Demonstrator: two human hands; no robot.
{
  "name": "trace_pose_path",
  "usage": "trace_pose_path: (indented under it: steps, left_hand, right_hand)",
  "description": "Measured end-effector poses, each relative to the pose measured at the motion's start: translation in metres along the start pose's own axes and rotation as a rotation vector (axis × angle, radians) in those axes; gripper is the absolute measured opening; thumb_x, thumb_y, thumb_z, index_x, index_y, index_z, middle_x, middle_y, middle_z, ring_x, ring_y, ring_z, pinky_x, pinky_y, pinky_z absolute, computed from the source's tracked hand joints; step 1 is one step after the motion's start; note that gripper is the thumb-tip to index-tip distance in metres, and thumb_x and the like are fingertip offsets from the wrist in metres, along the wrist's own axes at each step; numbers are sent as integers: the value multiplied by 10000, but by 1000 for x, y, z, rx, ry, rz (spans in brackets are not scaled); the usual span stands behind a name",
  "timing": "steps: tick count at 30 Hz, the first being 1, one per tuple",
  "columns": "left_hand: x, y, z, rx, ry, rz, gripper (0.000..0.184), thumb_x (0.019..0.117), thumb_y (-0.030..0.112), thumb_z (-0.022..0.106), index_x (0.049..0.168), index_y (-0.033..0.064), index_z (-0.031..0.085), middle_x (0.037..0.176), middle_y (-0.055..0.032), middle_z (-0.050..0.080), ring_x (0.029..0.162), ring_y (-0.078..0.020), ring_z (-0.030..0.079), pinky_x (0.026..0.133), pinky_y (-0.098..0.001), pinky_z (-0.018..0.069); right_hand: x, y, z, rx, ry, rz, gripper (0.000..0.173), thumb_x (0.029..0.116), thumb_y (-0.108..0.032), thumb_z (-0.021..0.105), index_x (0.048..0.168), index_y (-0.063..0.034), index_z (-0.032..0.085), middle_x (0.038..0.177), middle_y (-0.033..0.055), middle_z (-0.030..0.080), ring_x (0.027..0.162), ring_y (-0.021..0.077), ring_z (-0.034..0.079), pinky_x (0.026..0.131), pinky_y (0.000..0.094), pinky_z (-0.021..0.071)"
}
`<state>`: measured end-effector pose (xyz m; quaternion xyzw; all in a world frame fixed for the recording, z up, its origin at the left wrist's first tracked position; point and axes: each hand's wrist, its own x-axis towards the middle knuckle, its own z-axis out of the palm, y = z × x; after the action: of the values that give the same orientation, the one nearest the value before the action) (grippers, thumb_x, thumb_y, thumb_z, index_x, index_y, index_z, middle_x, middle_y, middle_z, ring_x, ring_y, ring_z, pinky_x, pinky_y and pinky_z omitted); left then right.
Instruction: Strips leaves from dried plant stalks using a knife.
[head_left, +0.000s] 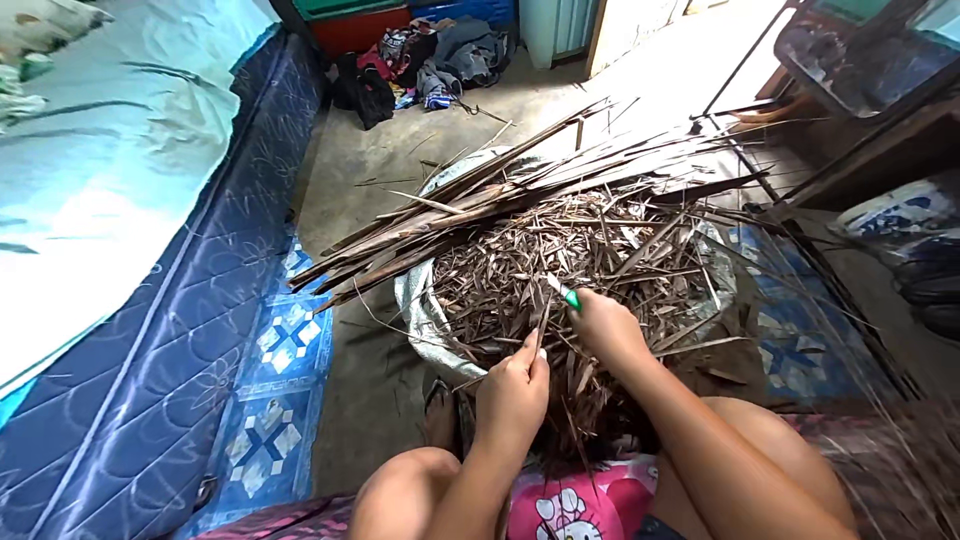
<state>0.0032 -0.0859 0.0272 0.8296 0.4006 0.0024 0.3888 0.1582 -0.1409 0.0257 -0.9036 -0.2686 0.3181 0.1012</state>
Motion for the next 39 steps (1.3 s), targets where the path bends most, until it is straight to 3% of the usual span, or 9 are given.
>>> trace_pose_path:
  steps: [3,5,7,11,15,24,30,35,39]
  left_hand:
    - [3,-2,-4,-50,4,-33,395,1092,306,454,1357,124,684,1056,-125,762,956,-287,721,874,-555,533]
    - [6,-6,-5,-58,64,-43,351,1061,265,480,908,43,704,766,-98,646,749,-261,641,703,-516,495]
    - [4,-6,-6,-21,78,-37,378,1041,237,465,765,40,633,679,-79,574,679,-245,596,645,-485,469]
    - [2,-4,-1,74,153,18,377,1074,244,458,1053,5,749,867,-159,717,834,-318,703,754,-546,536]
    - [-1,0,3,131,160,53,403,1081,258,449,1393,107,655,1037,-152,769,934,-334,738,828,-565,549]
    - [0,-10,3,89,294,128,368,1043,226,491,1187,8,751,916,-161,755,828,-312,725,753,-548,554]
    - [3,-10,0,8,217,114,385,1076,252,475,1298,37,704,1192,-143,744,1074,-278,723,946,-521,530]
    - [-3,-14,7,-27,169,127,387,1056,265,473,1337,123,698,992,-70,775,815,-168,708,768,-441,547]
    - [5,-18,1,-370,81,21,356,1087,196,464,1334,31,661,598,45,514,444,-25,429,438,-207,397]
  right_hand:
    - [-12,0,-4,88,-68,-94,294,1072,-270,485,1126,-30,648,1028,199,683,1005,370,674,840,580,511]
    - [-32,-5,5,88,-200,-188,281,1059,-271,506,1080,-31,652,956,187,670,938,356,668,801,571,510]
    - [-43,-10,12,36,-276,-204,269,1061,-265,510,1104,-37,646,970,184,675,955,356,670,808,565,509]
    - [-35,-18,16,-76,-180,-188,271,1061,-257,513,1164,-35,629,1077,194,705,1067,370,689,862,561,522]
    - [-10,-16,16,-30,-24,-101,292,1069,-240,488,1210,-29,634,1142,207,709,1109,386,689,885,577,531]
    - [-33,-10,6,116,-241,-212,264,1055,-257,509,1092,-34,646,998,185,676,980,357,668,811,566,507]
    - [-20,-15,11,17,-124,-200,271,1062,-244,493,1170,-37,632,1098,187,706,1088,366,685,868,560,521]
    - [9,7,-2,116,65,-13,277,1065,-247,521,1173,-34,661,1103,216,712,1094,402,684,883,603,516]
    - [-11,1,-1,160,-67,-160,301,1065,-284,496,1147,-40,653,1058,199,691,1038,376,674,859,591,506]
